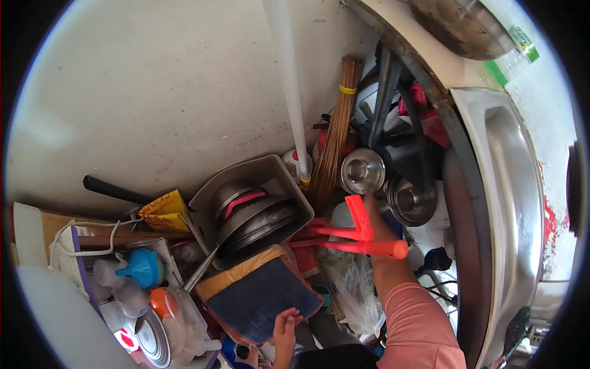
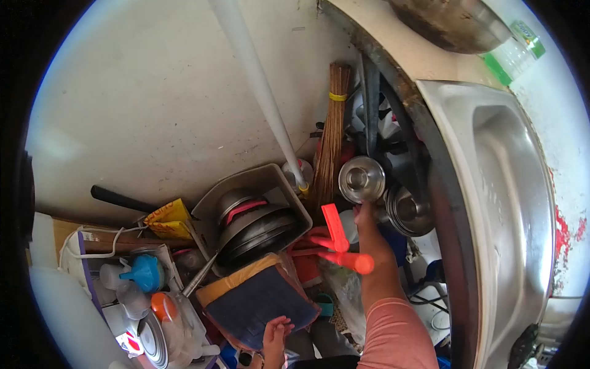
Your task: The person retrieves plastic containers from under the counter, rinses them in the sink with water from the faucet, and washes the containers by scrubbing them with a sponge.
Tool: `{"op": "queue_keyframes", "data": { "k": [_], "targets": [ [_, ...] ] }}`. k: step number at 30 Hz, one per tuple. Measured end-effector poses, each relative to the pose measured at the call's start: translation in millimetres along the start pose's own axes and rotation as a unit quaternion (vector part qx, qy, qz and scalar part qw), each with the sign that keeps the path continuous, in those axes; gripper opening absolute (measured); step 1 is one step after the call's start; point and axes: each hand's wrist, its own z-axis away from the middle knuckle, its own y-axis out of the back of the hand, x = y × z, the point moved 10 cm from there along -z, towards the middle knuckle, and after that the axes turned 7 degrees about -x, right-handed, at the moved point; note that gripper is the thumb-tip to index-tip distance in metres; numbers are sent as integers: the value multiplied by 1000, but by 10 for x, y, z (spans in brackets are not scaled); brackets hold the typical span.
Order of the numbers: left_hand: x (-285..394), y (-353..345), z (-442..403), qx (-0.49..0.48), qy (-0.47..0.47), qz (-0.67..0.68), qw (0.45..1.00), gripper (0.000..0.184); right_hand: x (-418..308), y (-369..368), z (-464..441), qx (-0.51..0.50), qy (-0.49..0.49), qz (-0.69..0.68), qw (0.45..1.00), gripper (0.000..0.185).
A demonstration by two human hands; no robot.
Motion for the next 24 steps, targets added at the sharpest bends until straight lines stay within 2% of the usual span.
{"op": "queue_keyframes", "data": {
  "k": [2, 5, 9, 11, 14, 20, 24],
  "targets": [
    [-72, 24, -6, 3, 10, -2, 1000, 24, 92, 69, -130, 45, 18, -75, 996, 30],
    [-236, 97, 7, -7, 17, -16, 1000, 27, 212, -42, -399, -60, -5, -110, 992, 38],
    [-122, 12, -9, 8, 13, -29, 999, 24, 293, 74, -595, -51, -35, -77, 995, 37],
    [-54, -43, -12, 5, 12, -36, 999, 23, 289, 46, -376, -24, -76, -116, 990, 36],
    [-1, -105, -22, 4, 11, -29, 1000, 23, 83, -158, -19, -132, -20, -149, 980, 35],
    [35, -253, -94, -14, 17, -29, 999, 22, -139, -164, 1246, -131, 29, -73, 988, 34],
    [46, -382, -162, -41, 27, -53, 997, 23, -256, 146, 1979, -126, 43, 23, 991, 37]
  ]
}}
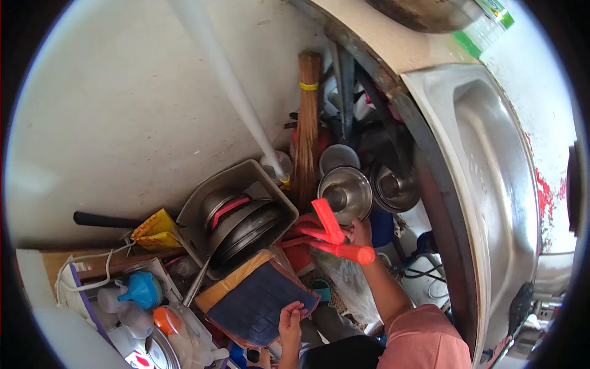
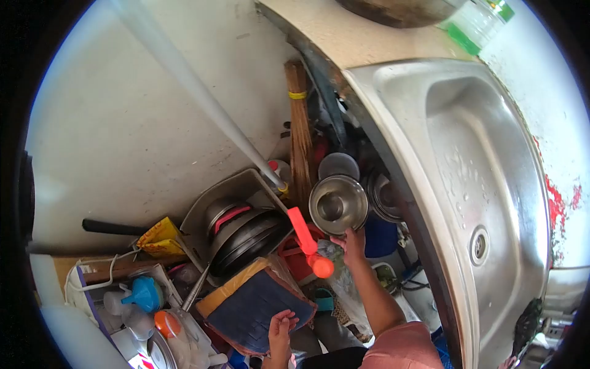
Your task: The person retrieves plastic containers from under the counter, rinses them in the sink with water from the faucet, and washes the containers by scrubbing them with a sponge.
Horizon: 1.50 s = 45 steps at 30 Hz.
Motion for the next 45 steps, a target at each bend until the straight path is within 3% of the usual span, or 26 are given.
{"op": "queue_keyframes", "data": {
  "k": [2, 8, 13, 17, 20, 23, 26, 28, 30, 34, 36, 37, 41, 44, 45],
  "targets": [
    [25, -51, -35, -6, 4, -11, 1000, 22, -223, -10, 348, -2, -7, 60, 998, 41],
    [-97, -111, -81, -22, -2, -12, 1000, 22, -1003, 403, 1007, 96, 129, 34, 986, 40],
    [-218, -133, -47, -38, 12, -12, 999, 22, -1170, 1005, 1063, 196, 108, 100, 969, 38],
    [-227, -110, -29, -43, 14, -17, 999, 22, -1158, 1220, 958, 283, 84, 63, 953, 35],
    [-222, -32, -33, -36, 13, -7, 999, 22, -1167, 1470, 560, 268, 98, 39, 958, 33],
    [-197, 24, -37, -29, 18, -2, 999, 21, -1051, 2249, -237, 246, 118, 39, 961, 31],
    [-195, 63, -59, -25, 16, -1, 1000, 21, -1269, 2052, -429, 216, 139, 71, 964, 31],
    [-208, 81, -67, -22, 19, -3, 1000, 20, -1468, 1717, -24, 304, 139, 120, 935, 30],
    [-211, 85, -76, -19, 27, -10, 999, 20, -1510, 1372, 178, 328, 155, 192, 912, 30],
    [-184, 44, -118, -12, 19, -2, 1000, 20, -1149, 1036, 394, 236, 231, 378, 865, 33],
    [-168, 41, -138, -6, 24, -1, 1000, 21, -631, 313, 206, 77, 74, 208, 972, 26],
    [-194, 50, -140, -5, 19, 11, 1000, 21, -387, 287, -84, 65, 70, 130, 987, 30],
    [-43, -30, -183, -11, -9, 27, 1000, 24, 508, 425, -1658, 73, -14, -28, 997, 42],
    [39, -84, -180, -18, -4, 23, 1000, 26, 883, 509, -2213, 152, -158, -41, 975, 51],
    [15, -95, -213, -20, -1, 24, 1000, 26, 937, 488, -2358, 138, -143, -52, 979, 51]
  ]
}}
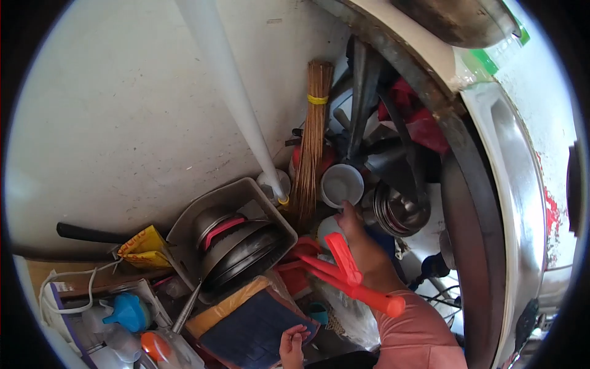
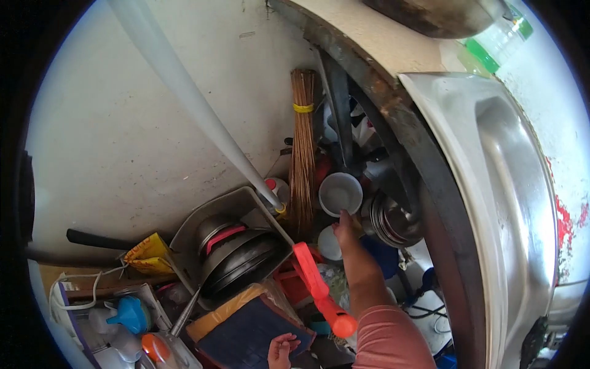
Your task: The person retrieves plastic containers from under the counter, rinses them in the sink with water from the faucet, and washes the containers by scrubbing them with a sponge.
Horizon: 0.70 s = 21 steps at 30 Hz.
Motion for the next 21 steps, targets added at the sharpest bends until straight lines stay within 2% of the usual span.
{"op": "queue_keyframes", "data": {
  "k": [3, 6, 9, 11, 13, 16, 17, 18, 19, 21],
  "targets": [
    [-92, 11, -67, 0, -1, -1, 1000, 26, 117, -107, -117, -21, 6, -46, 999, 46],
    [-202, 51, -143, -2, -14, -17, 1000, 27, -25, -296, -461, -151, 116, -114, 975, 40],
    [21, -32, -108, 14, 15, -45, 999, 29, -52, -277, -323, -176, 138, -139, 965, 36],
    [59, -50, -90, 3, -4, -43, 999, 30, -108, -182, -529, -218, 285, 75, 930, 36],
    [90, -64, -69, 2, -9, -39, 999, 30, -154, -200, -499, -246, 304, 132, 911, 36],
    [54, -25, -21, 2, -7, -42, 999, 31, -52, -188, -449, -280, 201, 16, 939, 35],
    [-41, 23, -45, -12, -19, -47, 999, 35, -73, -215, -284, -297, 201, 1, 933, 35],
    [-86, 43, -42, -27, -30, -53, 998, 40, -114, -227, 122, -250, 132, -96, 954, 36],
    [-74, 44, -26, -15, -33, -30, 999, 33, -182, -295, 694, -189, 73, -201, 958, 36],
    [-7, -39, -58, 7, -40, 17, 999, 21, -346, -290, 1510, -143, 105, -52, 983, 37]
  ]
}}
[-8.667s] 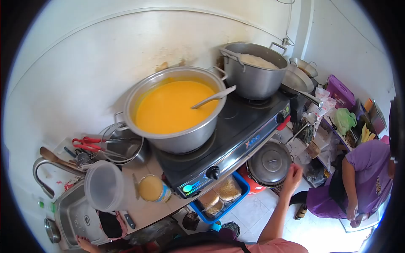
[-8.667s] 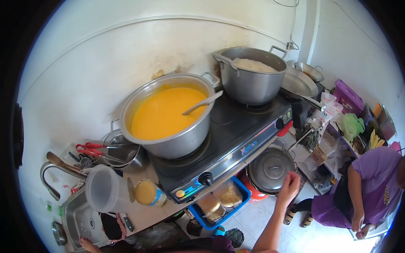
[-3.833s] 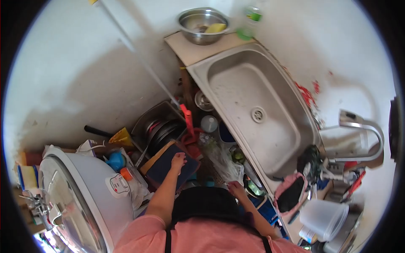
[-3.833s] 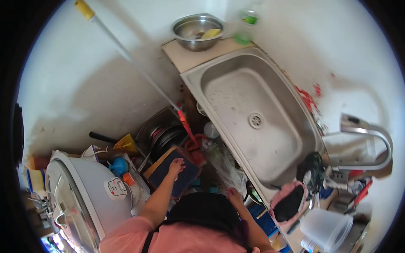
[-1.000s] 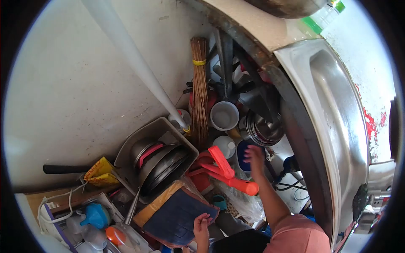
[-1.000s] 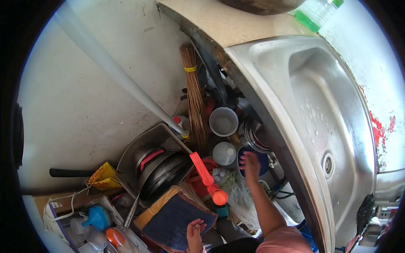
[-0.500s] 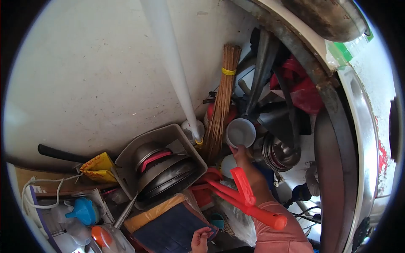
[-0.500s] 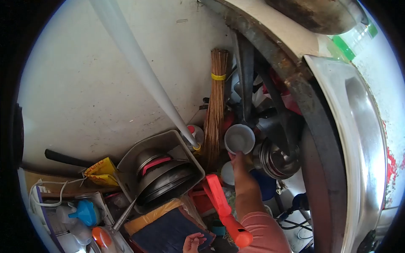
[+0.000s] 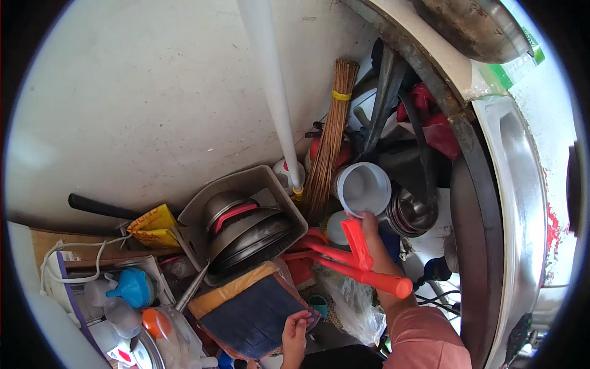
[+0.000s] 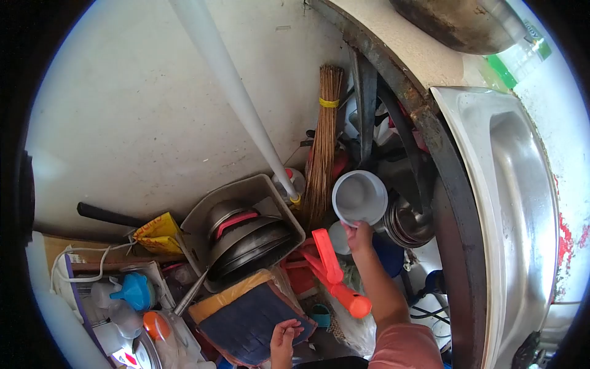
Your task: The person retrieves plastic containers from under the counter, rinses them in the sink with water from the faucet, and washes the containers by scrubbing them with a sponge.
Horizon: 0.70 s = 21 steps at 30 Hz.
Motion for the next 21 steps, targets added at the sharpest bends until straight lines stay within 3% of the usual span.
{"op": "queue_keyframes", "data": {
  "k": [3, 6, 8, 9, 12, 14, 15, 17, 18, 20, 21],
  "targets": [
    [21, -229, -63, -32, 4, -9, 999, 24, -210, 27, 696, 11, -4, 83, 996, 42],
    [-398, -321, -269, -89, -32, -170, 981, 36, -396, 114, 1404, 60, 35, 115, 991, 54],
    [-473, -535, -430, -69, -38, -216, 973, 49, -386, 443, 1697, 85, 52, 159, 982, 66],
    [-460, -662, -489, -69, -16, -203, 977, 55, -260, 918, 1851, 86, 28, 227, 970, 68],
    [-436, -996, -535, -71, 96, -81, 990, 70, -277, 1076, 2165, 46, -40, 445, 893, 71],
    [-373, -1043, -570, -99, 22, -94, 990, 72, -541, 606, 2496, 40, -108, 525, 844, 61],
    [-369, -1050, -574, -113, -15, -99, 989, 73, -572, 499, 2434, -25, -97, 570, 815, 59],
    [-698, -761, -554, -70, 66, -47, 994, 74, -607, 349, 2352, -154, -72, 650, 741, 59],
    [-862, -609, -529, -48, 106, -20, 993, 75, -619, 364, 2267, -135, -105, 576, 799, 61],
    [-818, -491, -459, -55, 103, -10, 993, 76, -799, 286, 1725, -123, 81, 574, 806, 51],
    [-777, -452, -418, -55, 101, -3, 993, 77, -817, 206, 1483, -98, 93, 590, 796, 46]
  ]
}}
